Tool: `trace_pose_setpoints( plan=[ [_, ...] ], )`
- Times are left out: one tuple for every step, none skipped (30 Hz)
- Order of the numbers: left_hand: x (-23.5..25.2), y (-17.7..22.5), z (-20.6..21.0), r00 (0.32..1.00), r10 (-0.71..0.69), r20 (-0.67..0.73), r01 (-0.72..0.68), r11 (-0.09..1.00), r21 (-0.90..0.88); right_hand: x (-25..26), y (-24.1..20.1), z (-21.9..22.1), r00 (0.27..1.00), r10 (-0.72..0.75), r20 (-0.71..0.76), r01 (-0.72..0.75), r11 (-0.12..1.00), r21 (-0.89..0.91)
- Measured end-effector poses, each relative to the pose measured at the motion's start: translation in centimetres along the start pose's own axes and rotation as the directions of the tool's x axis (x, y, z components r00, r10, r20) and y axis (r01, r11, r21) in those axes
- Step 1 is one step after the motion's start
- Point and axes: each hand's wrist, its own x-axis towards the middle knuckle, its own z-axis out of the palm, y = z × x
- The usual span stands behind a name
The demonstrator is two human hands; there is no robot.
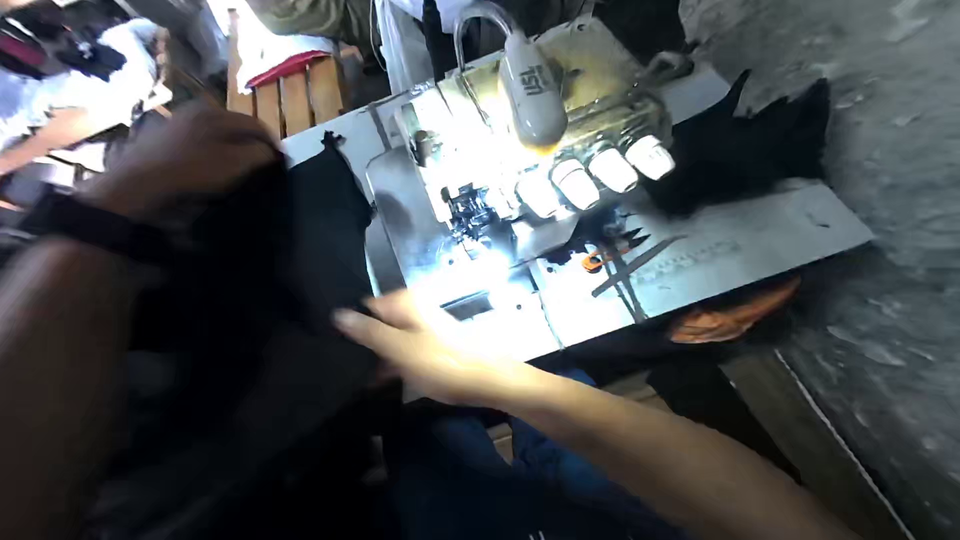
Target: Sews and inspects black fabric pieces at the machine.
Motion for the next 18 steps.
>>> trace_pose_setpoints(
  plan=[
    [0.7,1.5,2.7,0.992,0.126,-0.008,-0.127,0.991,-0.052,-2.8,2.3,-2.4,0.998,0.058,-0.014,-0.058,0.998,-0.009],
    [1.1,3.4,5.2,0.979,0.202,-0.036,-0.205,0.971,-0.125,-5.6,4.1,-4.4,0.995,0.095,-0.018,-0.095,0.995,-0.017],
    [1.0,5.3,7.6,0.969,0.231,-0.082,-0.243,0.949,-0.202,-8.0,5.6,-6.0,0.993,0.113,-0.033,-0.114,0.993,-0.038],
    [0.7,7.1,9.4,0.966,0.214,-0.144,-0.246,0.932,-0.268,-9.7,6.5,-7.4,0.992,0.122,-0.037,-0.125,0.989,-0.074],
    [0.5,8.2,10.8,0.960,0.183,-0.214,-0.242,0.924,-0.296,-10.7,7.0,-8.6,0.990,0.139,-0.022,-0.140,0.983,-0.119],
    [0.1,9.0,12.0,0.951,0.143,-0.276,-0.229,0.922,-0.313,-11.0,7.0,-9.6,0.986,0.166,0.001,-0.163,0.971,-0.178],
    [-0.1,9.3,12.9,0.937,0.102,-0.334,-0.213,0.925,-0.314,-10.6,6.8,-10.2,0.981,0.193,0.007,-0.185,0.947,-0.262],
    [-0.4,9.5,13.6,0.922,0.066,-0.381,-0.193,0.933,-0.305,-9.7,6.4,-10.6,0.976,0.217,-0.010,-0.206,0.910,-0.358],
    [-0.6,9.7,14.1,0.910,0.042,-0.413,-0.175,0.941,-0.290,-8.4,6.0,-10.6,0.977,0.206,-0.048,-0.206,0.872,-0.444],
    [-0.6,9.8,14.4,0.896,0.029,-0.444,-0.166,0.947,-0.274,-7.1,6.2,-10.2,0.983,0.135,-0.124,-0.180,0.846,-0.502],
    [-0.7,9.9,14.5,0.881,0.030,-0.472,-0.176,0.947,-0.268,-6.0,6.7,-9.4,0.975,0.006,-0.220,-0.125,0.840,-0.529],
    [-1.0,10.1,14.5,0.872,0.034,-0.489,-0.190,0.943,-0.273,-5.1,7.3,-8.6,0.946,-0.127,-0.297,-0.054,0.844,-0.533],
    [-1.4,10.4,14.3,0.861,0.051,-0.506,-0.221,0.934,-0.281,-4.5,7.6,-7.9,0.907,-0.228,-0.354,0.017,0.859,-0.512],
    [-2.0,10.6,13.9,0.850,0.077,-0.521,-0.261,0.921,-0.289,-4.3,7.7,-7.3,0.874,-0.293,-0.389,0.086,0.879,-0.469],
    [-2.6,10.9,13.6,0.842,0.098,-0.530,-0.294,0.907,-0.300,-4.3,7.7,-6.7,0.853,-0.316,-0.416,0.141,0.906,-0.399],
    [-3.3,11.3,13.3,0.838,0.117,-0.533,-0.315,0.901,-0.298,-4.5,7.5,-6.3,0.842,-0.325,-0.430,0.190,0.925,-0.328],
    [-3.7,11.5,13.1,0.830,0.135,-0.542,-0.335,0.897,-0.289,-4.9,7.3,-6.0,0.838,-0.328,-0.436,0.224,0.935,-0.274],
    [-3.9,11.6,13.0,0.818,0.153,-0.554,-0.353,0.895,-0.274,-5.2,7.1,-5.8,0.835,-0.334,-0.437,0.250,0.938,-0.240]
  ],
)
